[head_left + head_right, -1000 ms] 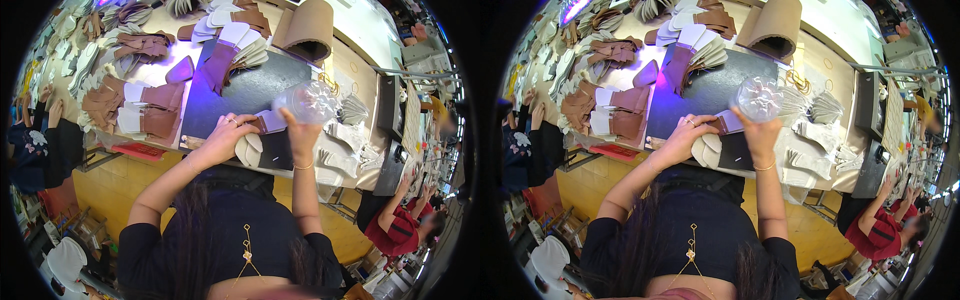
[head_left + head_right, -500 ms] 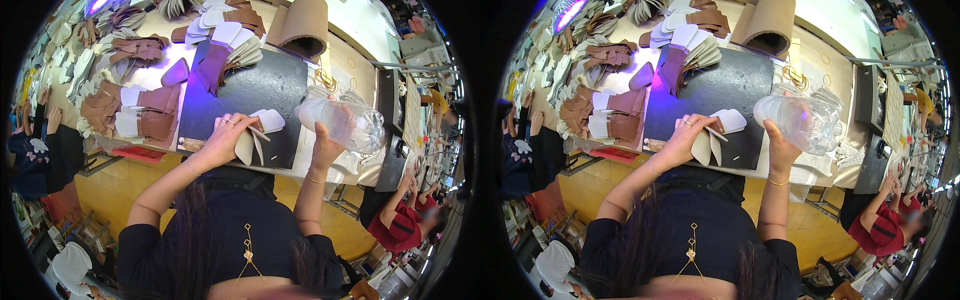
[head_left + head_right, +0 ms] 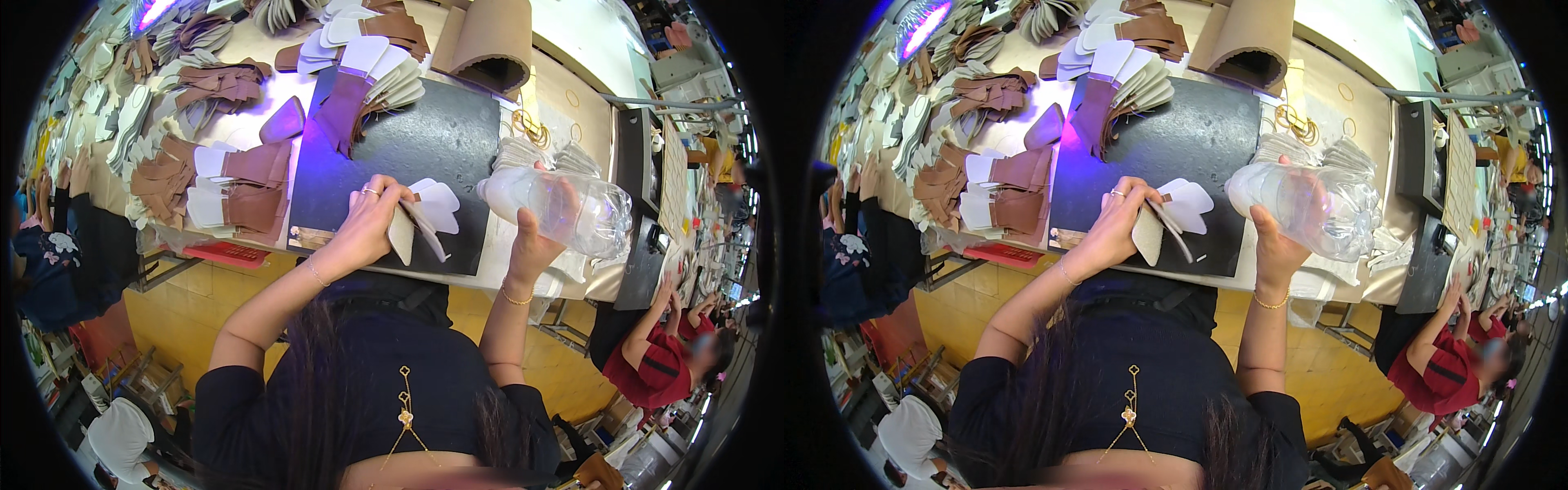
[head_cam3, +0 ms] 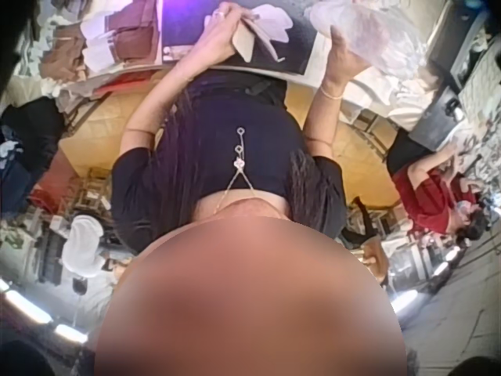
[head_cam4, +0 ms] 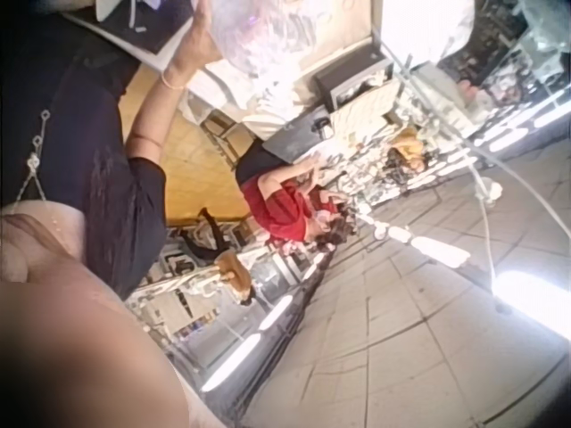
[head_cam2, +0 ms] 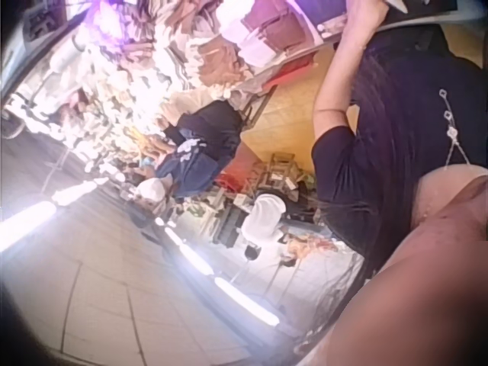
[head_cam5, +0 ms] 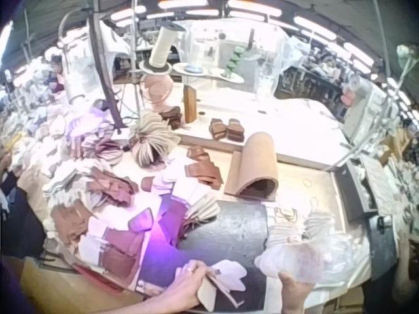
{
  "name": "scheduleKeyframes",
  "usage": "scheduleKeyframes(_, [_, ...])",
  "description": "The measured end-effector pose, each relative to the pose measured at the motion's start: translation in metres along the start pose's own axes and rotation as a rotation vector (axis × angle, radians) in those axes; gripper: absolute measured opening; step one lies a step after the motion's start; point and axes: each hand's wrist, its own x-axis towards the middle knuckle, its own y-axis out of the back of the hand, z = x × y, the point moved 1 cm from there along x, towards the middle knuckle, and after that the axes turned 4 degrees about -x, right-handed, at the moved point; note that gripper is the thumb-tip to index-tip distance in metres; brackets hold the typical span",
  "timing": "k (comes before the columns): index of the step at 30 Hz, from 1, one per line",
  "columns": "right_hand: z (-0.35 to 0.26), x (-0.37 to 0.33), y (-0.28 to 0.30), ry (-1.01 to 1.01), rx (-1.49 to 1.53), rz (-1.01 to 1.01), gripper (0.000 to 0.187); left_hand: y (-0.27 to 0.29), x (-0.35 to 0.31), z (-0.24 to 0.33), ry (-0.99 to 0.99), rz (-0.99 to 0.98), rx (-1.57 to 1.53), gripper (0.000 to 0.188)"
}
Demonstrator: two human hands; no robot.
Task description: The person repeatedly picks up small white and brown fabric pieces from a table, applies glue from a clear bottle to the edges, and places them back on the table. The person handles the pieces one at a time and continues the process throughout the clip.
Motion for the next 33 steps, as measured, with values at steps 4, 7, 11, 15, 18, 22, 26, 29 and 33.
scheduleKeyframes(4, [0.006,-0.010,-0.003,-0.079,0.130,-0.024,0.075,0.003,-0.003,0.000,-0.023,-0.044,-0.023,0.042])
scheduleKeyframes(7, [0.013,-0.033,-0.022,-0.176,0.124,-0.108,0.074,0.004,-0.005,-0.001,-0.090,-0.035,-0.052,0.040])
scheduleKeyframes(11, [0.019,-0.049,-0.039,-0.060,-0.048,-0.361,0.072,0.005,-0.006,-0.007,-0.109,-0.093,0.037,0.038])
scheduleKeyframes(15, [0.018,-0.035,-0.023,-0.052,-0.170,-0.061,0.059,0.007,-0.009,-0.006,-0.120,-0.068,0.007,0.039])
scheduleKeyframes(18, [0.014,-0.023,-0.017,-0.145,-0.190,0.154,0.056,0.008,-0.008,-0.003,-0.128,-0.070,0.023,0.041])
scheduleKeyframes(22, [0.010,-0.029,-0.050,0.210,-0.392,-0.302,0.063,0.007,-0.008,-0.001,-0.099,-0.096,0.084,0.042])
scheduleKeyframes(26, [0.011,-0.018,-0.041,0.039,-0.557,-0.051,0.064,0.007,-0.011,-0.003,-0.115,-0.102,0.054,0.044])
scheduleKeyframes(29, [0.013,-0.014,-0.037,-0.095,-0.387,-0.072,0.061,0.005,-0.010,-0.004,-0.133,-0.086,0.056,0.043])
scheduleKeyframes(33, [0.010,-0.019,-0.052,0.253,-0.511,-0.216,0.061,0.005,-0.009,-0.002,-0.111,-0.085,0.076,0.043])
